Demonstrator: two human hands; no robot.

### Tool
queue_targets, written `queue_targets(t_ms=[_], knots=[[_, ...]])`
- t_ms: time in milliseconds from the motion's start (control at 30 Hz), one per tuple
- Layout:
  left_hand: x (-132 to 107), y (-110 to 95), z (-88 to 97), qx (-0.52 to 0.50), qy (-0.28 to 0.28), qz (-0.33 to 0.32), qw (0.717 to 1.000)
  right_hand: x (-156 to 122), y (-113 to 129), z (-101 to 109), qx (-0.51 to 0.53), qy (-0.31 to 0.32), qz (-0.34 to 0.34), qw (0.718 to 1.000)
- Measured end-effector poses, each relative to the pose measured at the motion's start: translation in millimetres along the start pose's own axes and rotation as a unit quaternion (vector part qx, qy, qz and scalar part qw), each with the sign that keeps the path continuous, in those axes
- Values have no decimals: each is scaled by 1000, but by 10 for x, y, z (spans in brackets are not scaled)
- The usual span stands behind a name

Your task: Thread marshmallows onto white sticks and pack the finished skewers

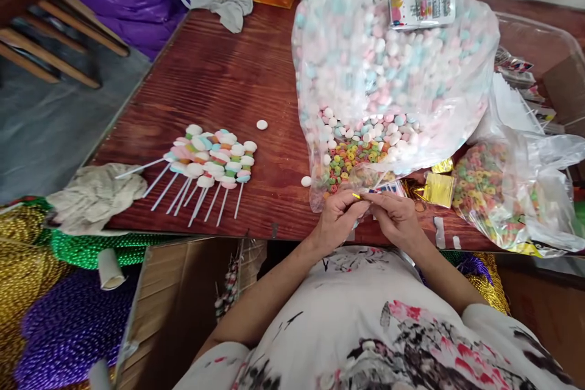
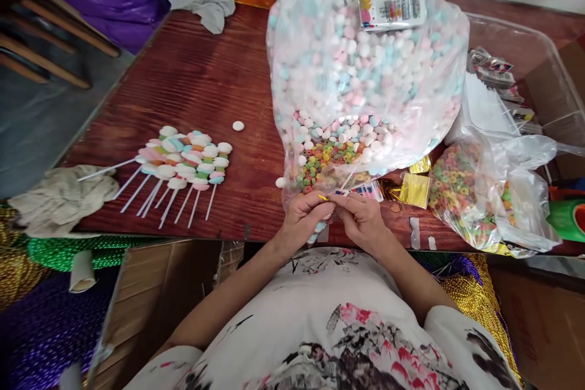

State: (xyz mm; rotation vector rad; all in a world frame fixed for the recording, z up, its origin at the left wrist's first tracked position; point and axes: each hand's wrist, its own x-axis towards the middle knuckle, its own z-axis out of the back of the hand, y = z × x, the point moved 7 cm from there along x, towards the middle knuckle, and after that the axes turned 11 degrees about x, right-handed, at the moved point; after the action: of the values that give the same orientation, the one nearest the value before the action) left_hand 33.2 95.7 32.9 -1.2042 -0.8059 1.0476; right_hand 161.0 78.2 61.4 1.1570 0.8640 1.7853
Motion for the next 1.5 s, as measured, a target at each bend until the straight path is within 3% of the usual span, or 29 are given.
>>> queue_targets(t_ms=[200, 333, 400, 500, 567, 633, 700, 733, 767, 833, 900, 1000, 1100, 1267, 1367, 1500], knots=[[-11, -67, 76, 51, -36, -81, 995, -159, -176, -63, 77, -75, -75, 991], [-22, -124, 89, 61, -37, -113, 991, -285, -346, -112, 211, -161, -142, 954], [-30, -148, 94, 73, -33, -125, 989, -299, -459, -179, 283, -149, -200, 926], [-25, -179, 94, 107, -5, -131, 985, -268, -570, -254, 366, -77, -274, 886], [-7, -187, 82, 113, 38, -119, 986, -210, -540, -244, 368, -4, -279, 887], [11, -141, 54, 65, 108, -55, 990, -127, -392, -195, 303, 87, -221, 923], [-19, -38, -2, -23, 193, 65, 979, -47, -122, -109, 172, 152, -71, 971], [-61, 13, -34, -66, 231, 131, 962, -38, 47, -76, 94, 172, 30, 980], [-115, 52, -67, -102, 265, 188, 940, -61, 213, -62, 19, 187, 133, 973], [-227, 93, -125, -146, 320, 259, 899, -170, 463, -79, -88, 215, 298, 926], [-321, 116, -176, -162, 365, 291, 870, -277, 612, -104, -126, 238, 394, 879], [-409, 136, -230, -168, 413, 309, 840, -336, 744, -111, -131, 246, 440, 853], [-398, 118, -222, -165, 450, 302, 824, -299, 779, -132, -142, 242, 425, 860], [-363, 52, -160, -107, 500, 265, 817, -242, 798, -240, -163, 236, 447, 847], [-364, 86, -152, -75, 501, 254, 824, -213, 781, -298, -159, 228, 451, 848], [-178, 123, -8, 5, 532, 171, 829, -196, 746, -330, -177, 199, 452, 851]])
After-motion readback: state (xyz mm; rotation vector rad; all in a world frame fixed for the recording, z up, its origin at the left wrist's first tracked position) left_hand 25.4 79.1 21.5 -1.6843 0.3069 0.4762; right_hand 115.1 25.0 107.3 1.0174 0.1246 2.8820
